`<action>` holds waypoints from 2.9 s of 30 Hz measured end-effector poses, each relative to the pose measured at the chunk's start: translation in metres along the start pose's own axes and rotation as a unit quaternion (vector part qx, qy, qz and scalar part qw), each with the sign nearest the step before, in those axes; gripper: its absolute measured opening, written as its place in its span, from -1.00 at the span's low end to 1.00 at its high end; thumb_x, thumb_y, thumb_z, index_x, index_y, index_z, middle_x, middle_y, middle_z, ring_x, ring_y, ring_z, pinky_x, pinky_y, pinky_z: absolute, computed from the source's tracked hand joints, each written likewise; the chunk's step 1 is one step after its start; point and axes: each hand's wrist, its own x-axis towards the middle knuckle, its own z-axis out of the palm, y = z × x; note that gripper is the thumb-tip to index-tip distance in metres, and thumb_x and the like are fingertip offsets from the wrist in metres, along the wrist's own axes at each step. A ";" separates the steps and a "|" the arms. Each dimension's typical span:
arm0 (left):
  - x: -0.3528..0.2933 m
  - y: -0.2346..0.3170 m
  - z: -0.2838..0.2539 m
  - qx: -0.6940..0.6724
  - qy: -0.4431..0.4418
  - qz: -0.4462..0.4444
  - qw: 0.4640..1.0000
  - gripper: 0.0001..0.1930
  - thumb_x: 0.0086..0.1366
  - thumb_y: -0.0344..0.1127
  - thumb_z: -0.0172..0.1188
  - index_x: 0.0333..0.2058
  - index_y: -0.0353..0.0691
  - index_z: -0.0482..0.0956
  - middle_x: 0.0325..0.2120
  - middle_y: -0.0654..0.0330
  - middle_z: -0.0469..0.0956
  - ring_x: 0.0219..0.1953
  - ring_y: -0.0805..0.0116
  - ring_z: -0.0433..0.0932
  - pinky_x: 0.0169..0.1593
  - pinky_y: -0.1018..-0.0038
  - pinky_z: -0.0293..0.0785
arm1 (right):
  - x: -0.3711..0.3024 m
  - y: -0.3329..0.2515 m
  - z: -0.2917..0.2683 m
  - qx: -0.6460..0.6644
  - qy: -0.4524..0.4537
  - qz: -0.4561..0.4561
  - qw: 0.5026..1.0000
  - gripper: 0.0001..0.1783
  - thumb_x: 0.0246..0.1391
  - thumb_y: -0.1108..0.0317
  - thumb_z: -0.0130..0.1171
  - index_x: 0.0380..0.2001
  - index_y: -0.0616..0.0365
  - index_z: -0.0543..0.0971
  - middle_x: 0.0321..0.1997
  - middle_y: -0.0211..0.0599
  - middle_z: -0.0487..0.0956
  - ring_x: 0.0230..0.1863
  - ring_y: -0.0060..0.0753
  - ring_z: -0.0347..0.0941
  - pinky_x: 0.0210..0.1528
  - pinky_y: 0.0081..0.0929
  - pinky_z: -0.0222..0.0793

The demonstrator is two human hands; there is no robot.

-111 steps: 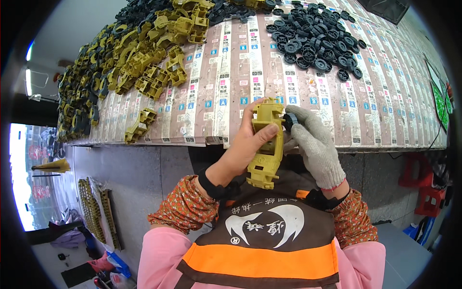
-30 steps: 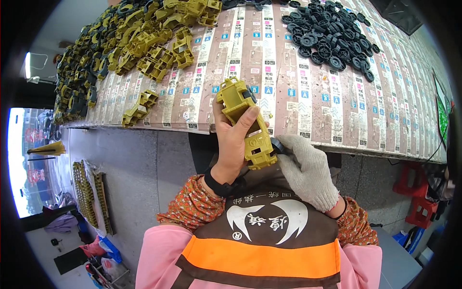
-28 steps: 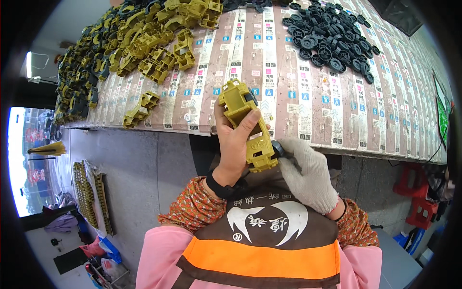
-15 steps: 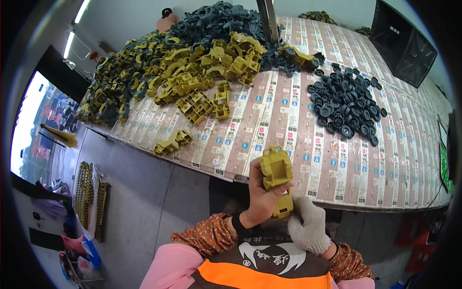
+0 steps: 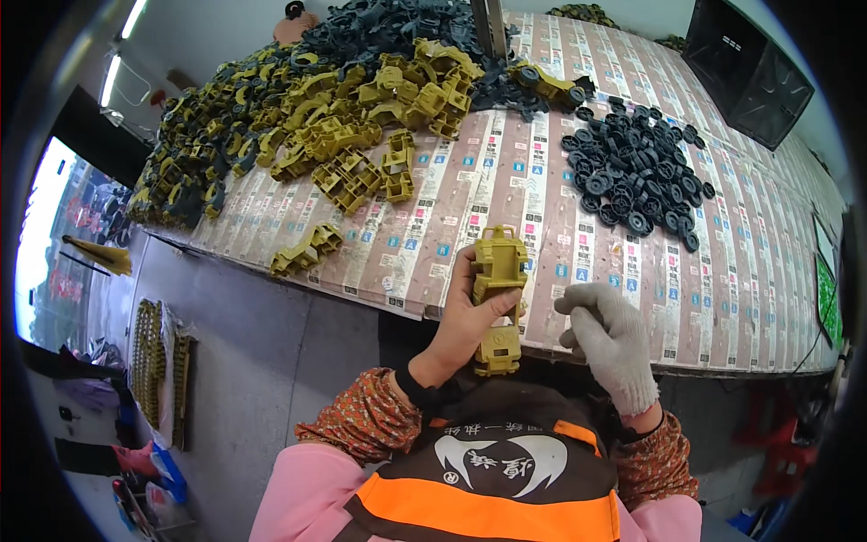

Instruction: The person sits at a table and repeatedly picks up yellow plastic frames and black circular inserts. They insert the black pieces into the yellow frames by hand, then place the assembled units onto a growing pile on the table. The process is repetitive and involves handling the parts one at a time.

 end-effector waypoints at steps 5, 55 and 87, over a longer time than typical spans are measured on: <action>0.001 -0.006 -0.005 0.012 -0.009 0.016 1.000 -0.38 0.40 -0.51 0.30 0.32 -0.06 0.21 0.10 0.23 0.49 0.09 0.39 0.58 0.11 0.25 0.69 | 0.005 0.008 0.017 -0.031 -0.063 -0.076 0.995 -0.63 0.26 0.41 0.18 0.11 0.26 0.57 -0.07 -0.05 0.73 -0.25 -0.27 0.71 -0.11 -0.31 0.60; -0.005 0.013 -0.009 -0.170 -0.176 -0.385 0.890 -0.24 0.55 0.04 0.10 0.53 -0.08 -0.01 0.27 -0.04 0.43 0.22 0.03 0.57 0.16 0.08 0.68 | 0.039 0.025 0.007 -0.153 -0.063 -0.171 0.971 -0.58 0.24 0.30 0.33 0.10 0.18 0.51 -0.20 -0.23 0.61 -0.25 -0.38 0.55 -0.10 -0.35 0.54; -0.034 -0.009 0.019 0.053 -0.085 -0.127 0.987 -0.24 0.48 -0.21 0.32 0.46 -0.01 0.02 0.16 0.18 0.40 0.13 0.42 0.45 0.21 0.40 0.48 | -0.007 0.045 0.031 -0.005 0.046 -0.054 0.997 -0.63 0.37 0.45 0.07 0.20 0.27 0.53 -0.02 -0.03 0.67 0.02 -0.25 0.63 0.10 -0.31 0.51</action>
